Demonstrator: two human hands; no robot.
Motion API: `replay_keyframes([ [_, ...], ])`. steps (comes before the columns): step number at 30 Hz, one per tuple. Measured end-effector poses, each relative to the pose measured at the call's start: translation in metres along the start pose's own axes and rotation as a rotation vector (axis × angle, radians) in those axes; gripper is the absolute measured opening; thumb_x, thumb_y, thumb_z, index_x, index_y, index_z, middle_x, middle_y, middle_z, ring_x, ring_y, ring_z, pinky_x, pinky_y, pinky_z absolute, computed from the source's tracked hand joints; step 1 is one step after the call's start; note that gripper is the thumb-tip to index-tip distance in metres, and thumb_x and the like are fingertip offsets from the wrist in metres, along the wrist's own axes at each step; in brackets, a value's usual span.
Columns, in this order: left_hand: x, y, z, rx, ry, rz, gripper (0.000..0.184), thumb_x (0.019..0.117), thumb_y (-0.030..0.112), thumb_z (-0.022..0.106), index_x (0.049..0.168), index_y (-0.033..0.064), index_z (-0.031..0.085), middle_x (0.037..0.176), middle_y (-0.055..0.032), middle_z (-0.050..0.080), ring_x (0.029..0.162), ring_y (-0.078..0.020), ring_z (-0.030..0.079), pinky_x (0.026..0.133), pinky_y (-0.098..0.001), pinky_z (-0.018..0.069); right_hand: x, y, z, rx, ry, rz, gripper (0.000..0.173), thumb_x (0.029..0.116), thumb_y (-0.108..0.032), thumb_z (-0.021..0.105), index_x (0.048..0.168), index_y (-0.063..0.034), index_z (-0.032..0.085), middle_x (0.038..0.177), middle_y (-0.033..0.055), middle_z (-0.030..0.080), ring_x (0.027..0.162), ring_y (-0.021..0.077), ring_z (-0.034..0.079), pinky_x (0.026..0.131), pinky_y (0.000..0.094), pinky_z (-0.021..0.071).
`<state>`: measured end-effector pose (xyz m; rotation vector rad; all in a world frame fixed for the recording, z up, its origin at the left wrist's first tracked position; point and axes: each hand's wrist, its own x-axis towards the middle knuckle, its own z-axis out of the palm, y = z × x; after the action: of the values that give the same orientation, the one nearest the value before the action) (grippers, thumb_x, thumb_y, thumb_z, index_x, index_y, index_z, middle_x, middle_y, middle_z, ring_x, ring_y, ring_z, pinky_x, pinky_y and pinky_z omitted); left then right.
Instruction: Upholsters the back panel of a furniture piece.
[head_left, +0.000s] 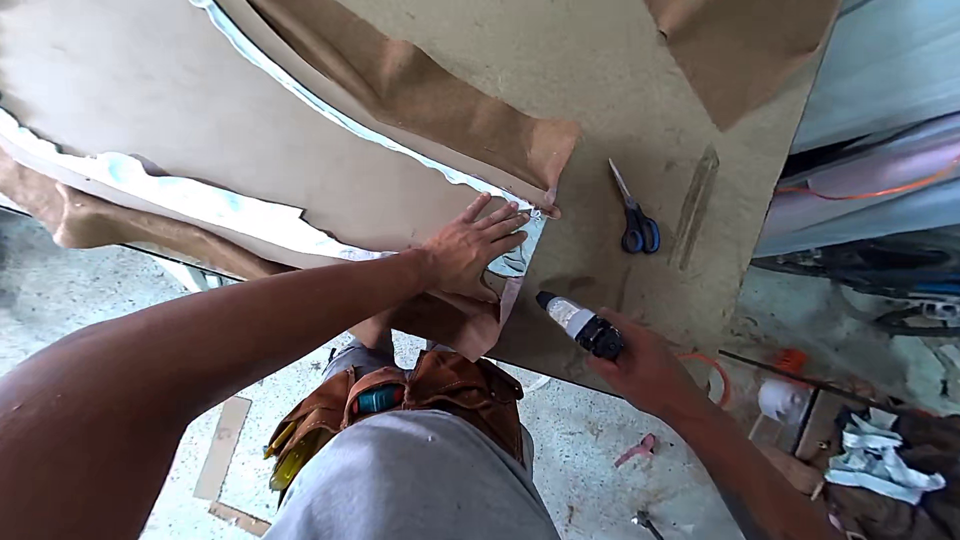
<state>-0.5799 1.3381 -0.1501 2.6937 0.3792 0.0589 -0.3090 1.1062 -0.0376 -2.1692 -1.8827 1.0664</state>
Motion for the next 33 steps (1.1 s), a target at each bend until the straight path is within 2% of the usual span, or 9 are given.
replay_keyframes([
  [2, 0.003, -0.001, 0.003, -0.001, 0.008, 0.006, 0.111, 0.0704, 0.084, 0.066, 0.158, 0.0203, 0.042, 0.170, -0.0047, 0.027, 0.160, -0.0292, 0.012, 0.128, -0.0632, 0.0017, 0.007, -0.005, 0.000, 0.027, 0.020, -0.021, 0.047, 0.0825, -0.028, 0.072, 0.129, -0.0280, 0.064, 0.107, -0.0092, 0.069, 0.088, 0.0044, 0.068, 0.072, 0.0357, 0.0614],
  [5, 0.004, -0.001, 0.002, 0.020, -0.030, -0.016, 0.108, 0.0713, 0.081, 0.068, 0.157, 0.0204, 0.044, 0.170, -0.0024, 0.029, 0.160, -0.0283, 0.013, 0.128, -0.0625, 0.0032, 0.023, -0.013, -0.002, 0.015, -0.011, -0.059, 0.050, 0.0828, -0.025, 0.072, 0.132, -0.0263, 0.063, 0.112, -0.0075, 0.069, 0.094, 0.0058, 0.068, 0.078, 0.0364, 0.0612],
  [9, 0.004, 0.001, 0.006, 0.028, -0.028, -0.034, 0.106, 0.0718, 0.079, 0.069, 0.157, 0.0211, 0.044, 0.170, 0.0002, 0.028, 0.160, -0.0264, 0.011, 0.128, -0.0612, 0.0028, 0.048, -0.014, -0.006, 0.041, -0.085, -0.094, 0.049, 0.0845, -0.024, 0.069, 0.133, -0.0252, 0.063, 0.113, -0.0084, 0.069, 0.097, 0.0026, 0.067, 0.082, 0.0329, 0.0608],
  [13, 0.004, 0.002, 0.008, 0.031, -0.018, -0.035, 0.105, 0.0729, 0.079, 0.068, 0.157, 0.0217, 0.044, 0.170, 0.0008, 0.029, 0.160, -0.0260, 0.012, 0.128, -0.0604, 0.0031, 0.063, -0.012, -0.008, 0.034, -0.146, -0.091, 0.044, 0.0847, -0.024, 0.068, 0.128, -0.0274, 0.064, 0.109, -0.0108, 0.070, 0.096, 0.0005, 0.067, 0.082, 0.0317, 0.0607],
  [18, 0.004, 0.000, 0.012, 0.006, 0.017, -0.025, 0.100, 0.0738, 0.076, 0.068, 0.154, 0.0202, 0.048, 0.168, 0.0000, 0.032, 0.160, -0.0273, 0.013, 0.129, -0.0605, 0.0033, 0.077, -0.008, -0.011, 0.038, -0.240, -0.097, 0.041, 0.0837, -0.027, 0.070, 0.125, -0.0280, 0.065, 0.103, -0.0118, 0.070, 0.091, -0.0003, 0.067, 0.079, 0.0305, 0.0605],
  [22, 0.002, 0.000, 0.014, -0.010, 0.047, -0.011, 0.099, 0.0737, 0.075, 0.069, 0.153, 0.0175, 0.051, 0.168, -0.0022, 0.032, 0.159, -0.0295, 0.015, 0.128, -0.0612, 0.0035, 0.084, -0.005, -0.011, 0.007, -0.255, -0.140, 0.048, 0.0834, -0.027, 0.075, 0.130, -0.0255, 0.065, 0.107, -0.0091, 0.071, 0.094, 0.0023, 0.068, 0.083, 0.0322, 0.0609],
  [27, 0.003, -0.002, 0.016, -0.022, 0.071, -0.010, 0.098, 0.0743, 0.076, 0.068, 0.152, 0.0172, 0.052, 0.168, -0.0013, 0.033, 0.159, -0.0292, 0.014, 0.128, -0.0607, 0.0028, 0.080, -0.004, -0.004, -0.036, -0.195, -0.209, 0.045, 0.0852, -0.030, 0.073, 0.129, -0.0256, 0.065, 0.107, -0.0101, 0.070, 0.093, 0.0019, 0.067, 0.080, 0.0316, 0.0609],
  [30, 0.002, -0.002, 0.017, -0.021, 0.072, -0.005, 0.098, 0.0747, 0.076, 0.066, 0.152, 0.0169, 0.052, 0.168, -0.0017, 0.032, 0.159, -0.0295, 0.014, 0.128, -0.0608, 0.0021, 0.078, -0.007, -0.004, -0.035, -0.193, -0.162, 0.044, 0.0842, -0.031, 0.071, 0.128, -0.0254, 0.066, 0.104, -0.0099, 0.071, 0.091, 0.0018, 0.068, 0.078, 0.0321, 0.0609],
  [33, 0.003, -0.001, 0.011, -0.033, 0.065, -0.015, 0.101, 0.0729, 0.077, 0.067, 0.154, 0.0190, 0.050, 0.169, 0.0005, 0.032, 0.160, -0.0273, 0.013, 0.129, -0.0594, 0.0013, 0.073, -0.018, -0.012, -0.046, -0.163, -0.141, 0.039, 0.0837, -0.031, 0.067, 0.122, -0.0263, 0.067, 0.094, -0.0117, 0.069, 0.081, -0.0003, 0.065, 0.069, 0.0292, 0.0585],
])
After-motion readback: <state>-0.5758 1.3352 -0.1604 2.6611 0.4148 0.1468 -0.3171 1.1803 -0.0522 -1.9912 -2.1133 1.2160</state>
